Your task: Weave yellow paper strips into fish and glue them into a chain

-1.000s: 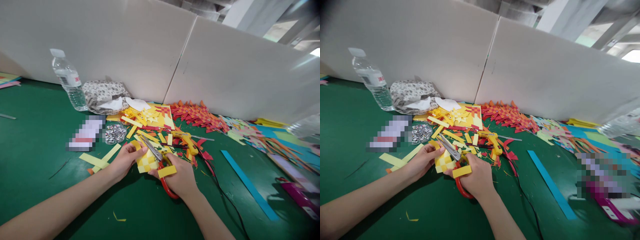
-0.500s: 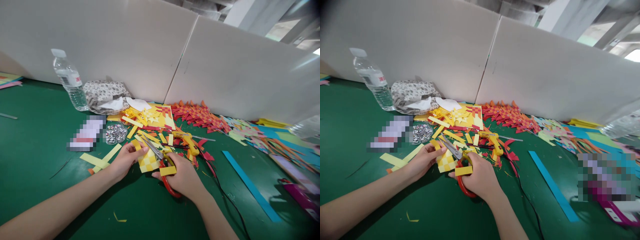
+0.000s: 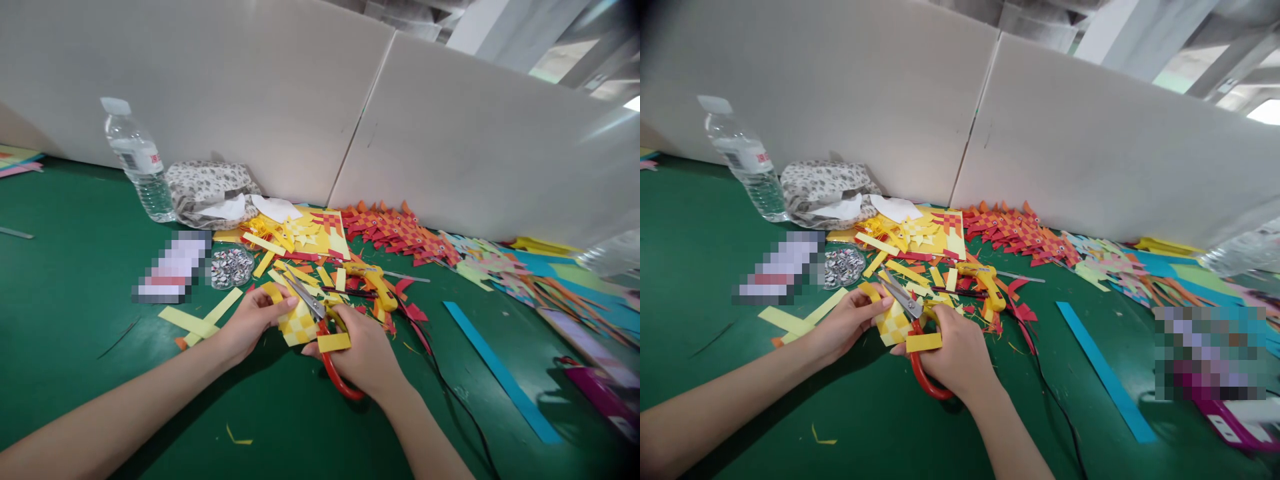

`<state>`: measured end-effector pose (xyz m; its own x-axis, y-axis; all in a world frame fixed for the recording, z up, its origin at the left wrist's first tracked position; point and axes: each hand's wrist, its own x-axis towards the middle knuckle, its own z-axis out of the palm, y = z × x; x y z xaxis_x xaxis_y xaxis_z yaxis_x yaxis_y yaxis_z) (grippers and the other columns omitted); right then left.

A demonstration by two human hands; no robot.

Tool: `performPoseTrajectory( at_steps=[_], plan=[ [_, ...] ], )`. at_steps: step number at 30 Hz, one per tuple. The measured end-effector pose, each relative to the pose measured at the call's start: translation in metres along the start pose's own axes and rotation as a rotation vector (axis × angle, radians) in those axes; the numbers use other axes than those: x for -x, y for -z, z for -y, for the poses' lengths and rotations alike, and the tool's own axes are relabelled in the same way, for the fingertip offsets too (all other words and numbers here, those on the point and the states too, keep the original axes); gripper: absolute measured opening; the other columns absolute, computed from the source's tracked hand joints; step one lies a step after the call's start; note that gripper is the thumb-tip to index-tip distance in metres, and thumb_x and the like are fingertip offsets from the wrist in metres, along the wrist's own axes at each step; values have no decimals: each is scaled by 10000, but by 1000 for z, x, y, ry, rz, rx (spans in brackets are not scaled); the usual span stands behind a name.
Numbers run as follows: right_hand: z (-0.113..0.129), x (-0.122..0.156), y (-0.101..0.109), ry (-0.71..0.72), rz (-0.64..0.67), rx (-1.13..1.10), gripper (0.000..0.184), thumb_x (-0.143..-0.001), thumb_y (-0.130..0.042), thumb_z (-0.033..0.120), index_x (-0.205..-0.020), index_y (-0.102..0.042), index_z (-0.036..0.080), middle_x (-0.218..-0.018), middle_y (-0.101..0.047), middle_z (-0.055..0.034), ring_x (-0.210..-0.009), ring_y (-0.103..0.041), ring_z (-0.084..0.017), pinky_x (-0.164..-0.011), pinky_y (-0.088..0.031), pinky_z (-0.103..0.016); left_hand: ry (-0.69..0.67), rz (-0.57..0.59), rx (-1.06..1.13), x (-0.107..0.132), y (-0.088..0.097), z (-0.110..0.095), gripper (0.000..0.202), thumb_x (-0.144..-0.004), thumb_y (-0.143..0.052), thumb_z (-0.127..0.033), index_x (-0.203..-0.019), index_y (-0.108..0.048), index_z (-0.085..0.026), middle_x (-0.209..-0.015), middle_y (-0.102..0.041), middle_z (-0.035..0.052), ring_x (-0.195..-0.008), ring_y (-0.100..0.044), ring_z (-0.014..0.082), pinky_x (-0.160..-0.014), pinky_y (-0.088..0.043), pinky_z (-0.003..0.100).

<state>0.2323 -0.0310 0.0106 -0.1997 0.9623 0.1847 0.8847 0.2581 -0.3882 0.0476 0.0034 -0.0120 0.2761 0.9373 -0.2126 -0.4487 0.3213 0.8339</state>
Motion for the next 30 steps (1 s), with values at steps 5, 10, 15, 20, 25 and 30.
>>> performPoseTrajectory(
  at_steps=[5, 10, 15, 20, 25, 30],
  plan=[
    [-1, 1, -1, -1, 2, -13, 403, -651, -646, 531, -834, -540, 188, -695, -604, -30, -623, -573, -190, -558, -381, -269, -4, 0, -4, 0, 0, 0, 206, -634, -767, -273, -723, -602, -189, -700, -658, -34, -650, -613, 102, -594, -481, 203],
    [-4, 1, -5, 14, -26, -23, 408, -650, -650, 526, -845, -562, 178, -692, -618, -40, -618, -581, -190, -559, -389, -266, -6, -5, -4, -1, 0, 0, 214, -632, -770, -274, -735, -605, -184, -678, -644, -33, -621, -599, 93, -575, -471, 194],
    [-3, 1, -5, 25, -50, -14, 375, -658, -650, 499, -835, -572, 177, -684, -624, -40, -611, -583, -185, -551, -383, -258, -19, 8, -41, -3, 1, 1, 212, -643, -762, -284, -739, -601, -185, -686, -637, -35, -646, -601, 100, -592, -464, 197],
    [-1, 0, -2, 8, -39, -2, 336, -663, -640, 482, -798, -567, 183, -650, -606, -26, -584, -563, -175, -524, -353, -249, -8, 22, -107, -2, 2, 2, 236, -631, -770, -282, -769, -612, -174, -697, -637, -29, -682, -608, 114, -631, -469, 217],
    [-1, -1, 2, -42, -83, -82, 334, -667, -614, 517, -706, -517, 200, -579, -546, 9, -507, -485, -133, -490, -341, -228, -37, 2, -130, -3, 3, 1, 224, -628, -770, -278, -746, -610, -174, -711, -666, -22, -674, -606, 111, -624, -469, 210],
    [-3, -2, 8, -99, -183, 37, 383, -717, -540, 522, -892, -495, 185, -677, -576, -15, -590, -541, -170, -508, -351, -243, -76, -52, -143, -4, 2, 0, 227, -631, -768, -269, -786, -617, -200, -702, -656, -49, -641, -584, 86, -595, -452, 178]
  ],
)
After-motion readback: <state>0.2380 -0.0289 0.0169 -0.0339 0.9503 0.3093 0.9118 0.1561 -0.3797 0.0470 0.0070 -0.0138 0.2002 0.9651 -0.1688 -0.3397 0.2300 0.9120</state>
